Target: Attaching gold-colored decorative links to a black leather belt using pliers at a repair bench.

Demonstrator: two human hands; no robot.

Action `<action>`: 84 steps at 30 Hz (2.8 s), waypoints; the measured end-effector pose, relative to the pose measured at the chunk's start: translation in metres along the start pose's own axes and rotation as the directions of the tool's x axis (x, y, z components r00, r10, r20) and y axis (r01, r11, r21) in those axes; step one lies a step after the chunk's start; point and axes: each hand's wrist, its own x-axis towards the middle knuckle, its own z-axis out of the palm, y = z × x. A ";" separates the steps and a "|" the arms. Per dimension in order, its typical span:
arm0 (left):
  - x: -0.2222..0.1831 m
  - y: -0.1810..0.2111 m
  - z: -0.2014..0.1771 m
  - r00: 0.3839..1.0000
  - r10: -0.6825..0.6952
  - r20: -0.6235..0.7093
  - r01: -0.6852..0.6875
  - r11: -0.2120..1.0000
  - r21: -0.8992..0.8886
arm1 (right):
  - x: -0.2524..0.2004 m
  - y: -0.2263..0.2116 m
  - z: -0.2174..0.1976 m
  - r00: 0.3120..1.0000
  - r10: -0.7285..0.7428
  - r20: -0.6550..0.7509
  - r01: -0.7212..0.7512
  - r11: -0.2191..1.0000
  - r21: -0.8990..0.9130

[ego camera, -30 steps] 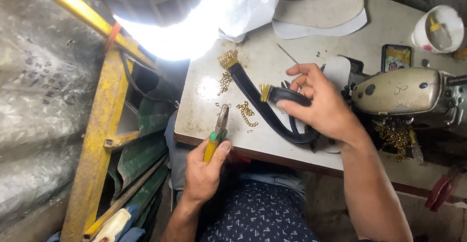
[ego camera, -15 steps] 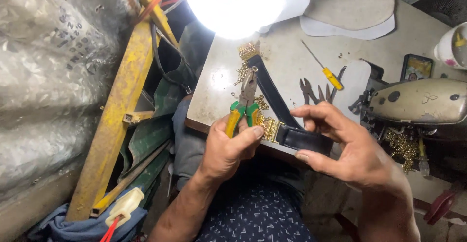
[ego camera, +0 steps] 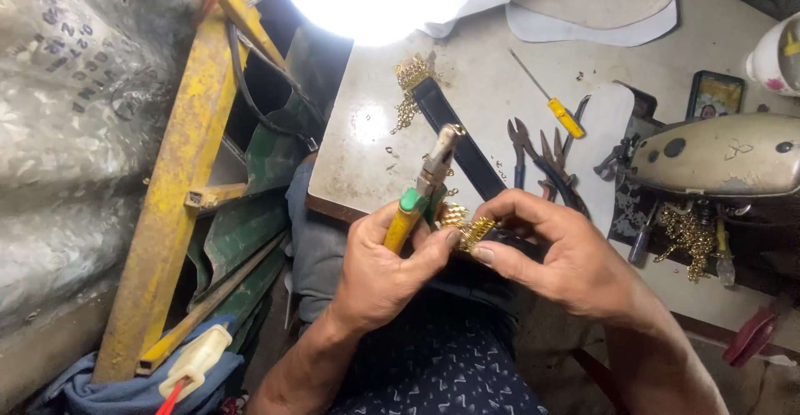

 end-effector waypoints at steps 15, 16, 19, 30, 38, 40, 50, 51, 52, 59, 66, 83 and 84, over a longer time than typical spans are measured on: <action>-0.001 -0.002 -0.013 0.999 -0.014 -0.041 0.013 1.000 -0.020 | 0.001 -0.007 0.012 0.998 -0.050 0.028 0.049 0.998 0.029; -0.001 -0.003 -0.013 0.999 -0.015 -0.043 0.014 1.000 -0.021 | 0.002 -0.005 0.014 0.998 -0.050 0.030 0.049 0.998 0.029; 0.001 -0.004 -0.014 0.998 -0.044 -0.047 0.040 0.996 -0.083 | 0.003 0.001 0.018 0.999 0.030 -0.011 -0.030 0.999 0.026; -0.015 0.000 -0.039 0.977 0.188 0.098 -0.207 0.946 0.249 | 0.008 0.003 0.021 0.979 -0.063 -0.196 0.063 0.998 -0.004; -0.031 0.006 -0.042 0.945 0.297 0.135 -0.326 0.860 0.393 | 0.002 0.017 0.016 0.978 -0.110 -0.178 0.136 0.981 0.141; -0.033 0.002 -0.042 0.944 0.300 0.135 -0.329 0.836 0.440 | 0.001 0.018 0.017 0.978 -0.092 -0.185 0.126 0.975 0.182; -0.034 -0.001 -0.036 0.912 0.389 0.135 -0.397 0.746 0.535 | 0.001 0.014 0.020 0.981 -0.115 -0.157 0.155 0.949 0.276; -0.033 -0.001 -0.036 0.922 0.371 0.114 -0.377 0.787 0.488 | 0.002 0.015 0.020 0.978 -0.152 -0.140 0.185 0.945 0.270; -0.031 -0.002 -0.034 0.922 0.370 0.113 -0.376 0.786 0.491 | 0.002 0.014 0.020 0.979 -0.153 -0.138 0.186 0.944 0.272; -0.015 -0.005 -0.028 0.999 -0.036 0.016 0.036 0.999 0.005 | 0.011 0.014 0.029 0.999 0.007 0.053 -0.026 0.933 0.360; 0.013 0.023 -0.016 0.997 0.053 -0.056 -0.055 0.997 -0.046 | 0.029 0.003 0.013 1.000 -0.017 0.012 0.012 0.944 0.331; 0.036 0.020 -0.020 0.994 -0.022 -0.105 0.006 0.988 -0.152 | 0.056 0.003 0.005 0.976 -0.189 0.109 0.121 0.885 0.450; 0.036 0.020 -0.021 0.993 -0.024 -0.116 0.007 0.989 -0.146 | 0.057 0.001 0.005 0.975 -0.184 0.125 0.112 0.893 0.437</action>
